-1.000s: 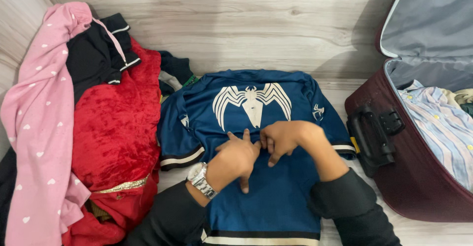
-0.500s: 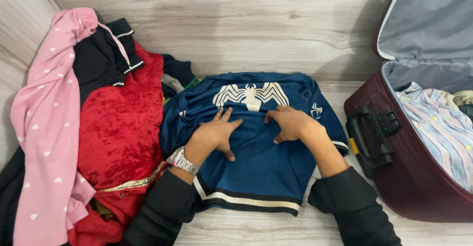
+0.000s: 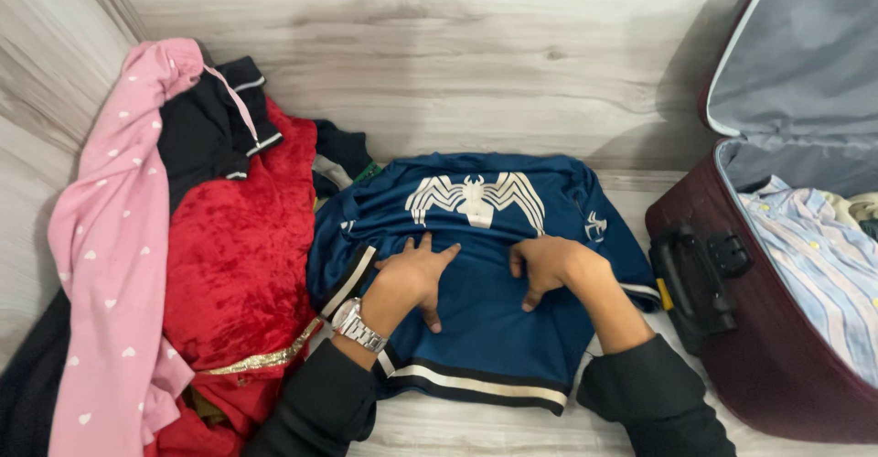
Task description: The person takes several clothing items from a suitcase, including a striped sweater, a red velvet garment, a black polo shirt, pink patterned pants, and a blue Spider-Man shirt, and folds each one by hand before placing them in a pile.
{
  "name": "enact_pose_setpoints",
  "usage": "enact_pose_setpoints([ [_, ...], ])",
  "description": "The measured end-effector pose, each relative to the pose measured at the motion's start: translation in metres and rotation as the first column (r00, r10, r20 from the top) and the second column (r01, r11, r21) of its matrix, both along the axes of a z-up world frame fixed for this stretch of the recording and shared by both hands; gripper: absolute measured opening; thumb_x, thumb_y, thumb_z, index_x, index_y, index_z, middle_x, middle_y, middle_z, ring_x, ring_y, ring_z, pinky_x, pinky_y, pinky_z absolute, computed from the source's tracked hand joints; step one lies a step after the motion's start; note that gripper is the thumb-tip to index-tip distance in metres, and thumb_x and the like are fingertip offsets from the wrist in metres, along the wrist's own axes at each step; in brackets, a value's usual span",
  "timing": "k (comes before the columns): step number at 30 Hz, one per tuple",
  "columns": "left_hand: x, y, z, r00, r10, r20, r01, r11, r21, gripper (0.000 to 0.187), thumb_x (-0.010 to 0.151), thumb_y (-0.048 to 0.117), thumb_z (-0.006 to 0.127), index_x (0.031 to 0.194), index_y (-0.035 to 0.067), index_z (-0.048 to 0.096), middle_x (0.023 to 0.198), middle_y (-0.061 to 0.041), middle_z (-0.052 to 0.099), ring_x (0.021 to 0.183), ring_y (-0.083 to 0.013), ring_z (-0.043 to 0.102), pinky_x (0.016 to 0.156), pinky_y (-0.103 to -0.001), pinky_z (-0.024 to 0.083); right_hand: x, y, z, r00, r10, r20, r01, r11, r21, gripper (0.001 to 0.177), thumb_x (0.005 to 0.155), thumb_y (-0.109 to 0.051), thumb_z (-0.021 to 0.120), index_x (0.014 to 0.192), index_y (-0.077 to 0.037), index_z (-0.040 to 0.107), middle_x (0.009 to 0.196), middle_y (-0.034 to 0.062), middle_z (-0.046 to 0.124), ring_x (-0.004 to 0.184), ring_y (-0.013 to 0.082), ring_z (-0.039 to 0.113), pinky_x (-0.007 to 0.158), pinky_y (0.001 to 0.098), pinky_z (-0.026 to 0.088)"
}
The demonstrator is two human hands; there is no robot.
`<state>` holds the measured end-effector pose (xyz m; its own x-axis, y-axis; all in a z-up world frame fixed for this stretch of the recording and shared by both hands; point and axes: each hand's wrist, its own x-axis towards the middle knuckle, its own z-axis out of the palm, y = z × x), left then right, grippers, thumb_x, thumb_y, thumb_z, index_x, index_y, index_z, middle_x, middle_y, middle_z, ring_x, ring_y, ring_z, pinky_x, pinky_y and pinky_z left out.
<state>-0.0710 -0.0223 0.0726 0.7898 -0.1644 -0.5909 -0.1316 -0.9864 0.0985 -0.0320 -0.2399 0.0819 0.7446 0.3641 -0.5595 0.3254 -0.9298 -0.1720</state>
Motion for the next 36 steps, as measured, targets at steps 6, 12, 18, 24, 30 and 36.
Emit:
enact_pose_setpoints([
  [6, 0.016, 0.029, -0.016, 0.997, -0.012, 0.083, 0.014, 1.0, -0.028, 0.145, 0.047, 0.032, 0.104, 0.163, 0.039, 0.016, 0.173, -0.006, 0.011, 0.159, -0.0319, 0.015, 0.114, -0.07, 0.035, 0.019, -0.028, -0.004, 0.987, -0.163, 0.01, 0.163, 0.986, -0.045, 0.059, 0.062, -0.014, 0.096, 0.115, -0.016, 0.07, 0.104, 0.0047, 0.076, 0.103, 0.0261, 0.071, 0.089, 0.0386, 0.057],
  [12, 0.012, 0.028, -0.004, 0.998, -0.051, 0.04, 0.052, 0.999, -0.015, 0.145, 0.049, 0.04, 0.103, 0.164, 0.039, 0.014, 0.172, -0.011, 0.009, 0.157, -0.0396, 0.012, 0.116, -0.072, 0.028, 0.005, -0.015, 0.014, 0.995, -0.098, -0.029, 0.098, 0.995, -0.009, 0.055, 0.072, -0.025, 0.091, 0.12, -0.019, 0.065, 0.099, 0.0003, 0.073, 0.1, 0.0222, 0.071, 0.089, 0.0373, 0.056],
  [18, -0.014, -0.007, 0.0, 0.992, -0.124, 0.029, 0.126, 0.99, -0.071, 0.137, 0.056, 0.054, 0.096, 0.164, 0.038, 0.013, 0.173, -0.01, 0.002, 0.155, -0.0492, 0.004, 0.111, -0.083, 0.019, -0.026, 0.02, 0.004, 0.978, 0.207, 0.0, -0.193, 0.913, 0.359, 0.058, 0.075, -0.035, 0.089, 0.123, -0.015, 0.064, 0.111, 0.007, 0.067, 0.104, 0.0253, 0.068, 0.088, 0.0369, 0.056],
  [24, -0.035, 0.016, -0.024, 0.98, -0.104, 0.168, 0.137, 0.97, -0.201, 0.123, 0.064, 0.072, 0.085, 0.162, 0.042, 0.016, 0.173, -0.006, -0.003, 0.156, -0.0448, -0.011, 0.113, -0.082, -0.005, -0.052, -0.005, 0.006, 0.99, 0.053, 0.134, -0.089, 0.955, 0.283, 0.065, 0.068, -0.03, 0.09, 0.126, -0.026, 0.06, 0.115, 0.003, 0.065, 0.113, 0.0251, 0.064, 0.09, 0.0398, 0.055],
  [30, -0.034, 0.036, -0.035, 0.973, -0.157, 0.168, 0.193, 0.956, -0.223, 0.126, 0.058, 0.061, 0.091, 0.16, 0.045, 0.02, 0.174, 0.001, 0.001, 0.157, -0.0386, -0.009, 0.117, -0.078, 0.001, -0.048, -0.033, 0.019, 0.988, -0.153, 0.014, 0.153, 0.988, 0.008, 0.074, 0.065, -0.027, 0.094, 0.129, -0.031, 0.058, 0.119, -0.0008, 0.067, 0.118, 0.0208, 0.065, 0.098, 0.0401, 0.054],
  [36, -0.032, 0.015, 0.014, 0.996, -0.085, -0.032, 0.082, 0.993, -0.084, 0.147, 0.049, 0.034, 0.103, 0.163, 0.046, 0.01, 0.174, -0.004, -0.007, 0.158, -0.0393, -0.007, 0.115, -0.079, 0.014, -0.052, -0.009, 0.029, 1.0, -0.007, 0.007, 0.006, 0.996, 0.086, 0.083, 0.063, -0.023, 0.096, 0.134, -0.03, 0.054, 0.13, 0.0006, 0.06, 0.13, 0.0257, 0.056, 0.104, 0.0403, 0.05],
])
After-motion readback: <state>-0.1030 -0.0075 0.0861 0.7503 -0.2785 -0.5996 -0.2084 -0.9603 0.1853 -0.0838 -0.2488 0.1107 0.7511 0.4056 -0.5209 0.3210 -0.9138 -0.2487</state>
